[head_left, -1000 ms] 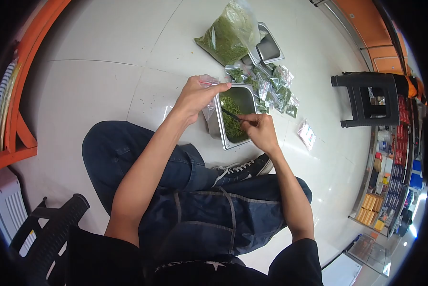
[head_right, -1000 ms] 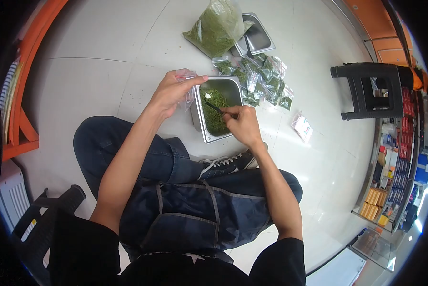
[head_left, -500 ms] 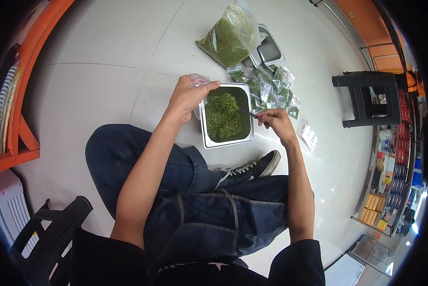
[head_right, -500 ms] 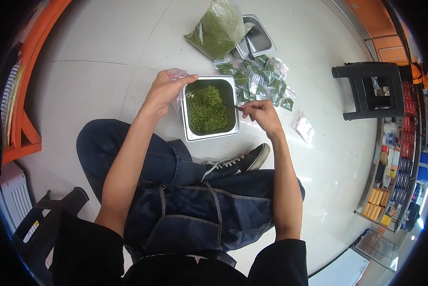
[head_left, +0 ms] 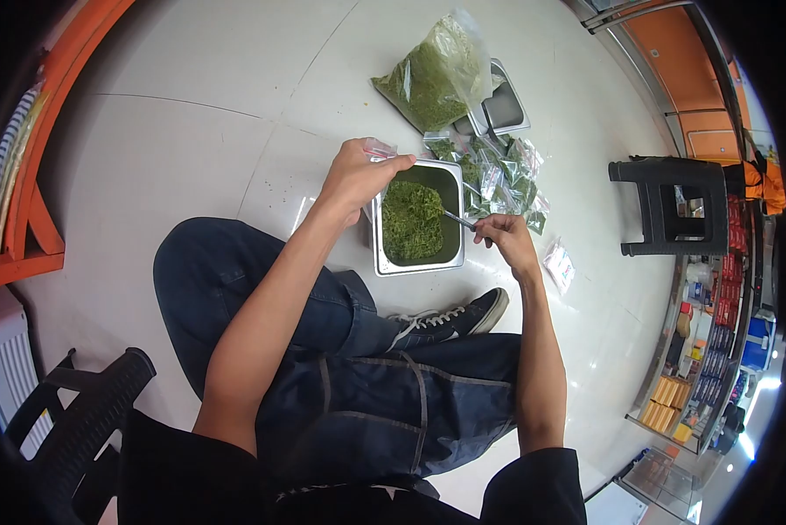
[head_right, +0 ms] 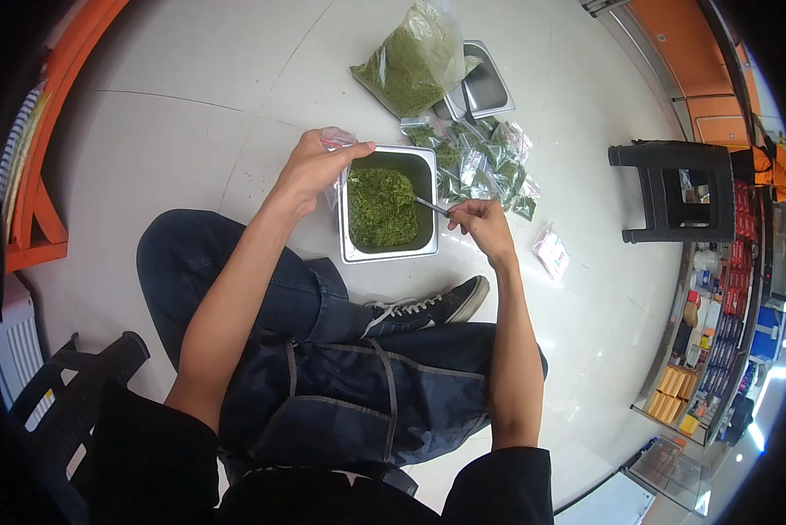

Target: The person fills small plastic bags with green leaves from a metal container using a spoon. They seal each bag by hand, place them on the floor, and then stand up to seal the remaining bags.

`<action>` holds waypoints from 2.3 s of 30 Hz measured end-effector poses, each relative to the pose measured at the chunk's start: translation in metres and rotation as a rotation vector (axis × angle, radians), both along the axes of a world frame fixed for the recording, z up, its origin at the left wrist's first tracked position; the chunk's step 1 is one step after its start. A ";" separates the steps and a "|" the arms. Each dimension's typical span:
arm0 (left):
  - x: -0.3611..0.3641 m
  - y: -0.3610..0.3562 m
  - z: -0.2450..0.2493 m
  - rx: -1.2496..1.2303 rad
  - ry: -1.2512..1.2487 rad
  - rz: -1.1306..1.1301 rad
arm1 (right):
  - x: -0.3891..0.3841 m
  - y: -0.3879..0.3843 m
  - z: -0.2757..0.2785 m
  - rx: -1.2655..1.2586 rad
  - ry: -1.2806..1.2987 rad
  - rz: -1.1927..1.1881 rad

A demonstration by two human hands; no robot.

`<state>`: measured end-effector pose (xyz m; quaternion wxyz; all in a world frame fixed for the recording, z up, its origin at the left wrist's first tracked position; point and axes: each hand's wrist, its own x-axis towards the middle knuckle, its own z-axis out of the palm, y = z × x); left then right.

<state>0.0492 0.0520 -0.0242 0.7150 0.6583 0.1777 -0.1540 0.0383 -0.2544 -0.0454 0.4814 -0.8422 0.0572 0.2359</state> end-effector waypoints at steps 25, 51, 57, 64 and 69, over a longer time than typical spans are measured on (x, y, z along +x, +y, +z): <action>0.002 -0.002 -0.009 0.026 -0.004 0.006 | -0.003 0.003 -0.008 -0.005 -0.078 0.034; -0.001 -0.003 -0.001 0.098 -0.009 0.016 | -0.003 0.001 -0.014 0.069 -0.055 -0.011; -0.002 -0.002 0.002 0.071 0.005 -0.006 | -0.004 0.000 -0.016 0.068 -0.049 -0.010; 0.000 -0.003 -0.005 0.085 -0.023 -0.007 | -0.004 0.002 -0.012 0.069 -0.054 -0.027; 0.000 -0.005 -0.010 0.175 -0.065 -0.011 | 0.001 0.003 0.012 0.141 -0.110 -0.033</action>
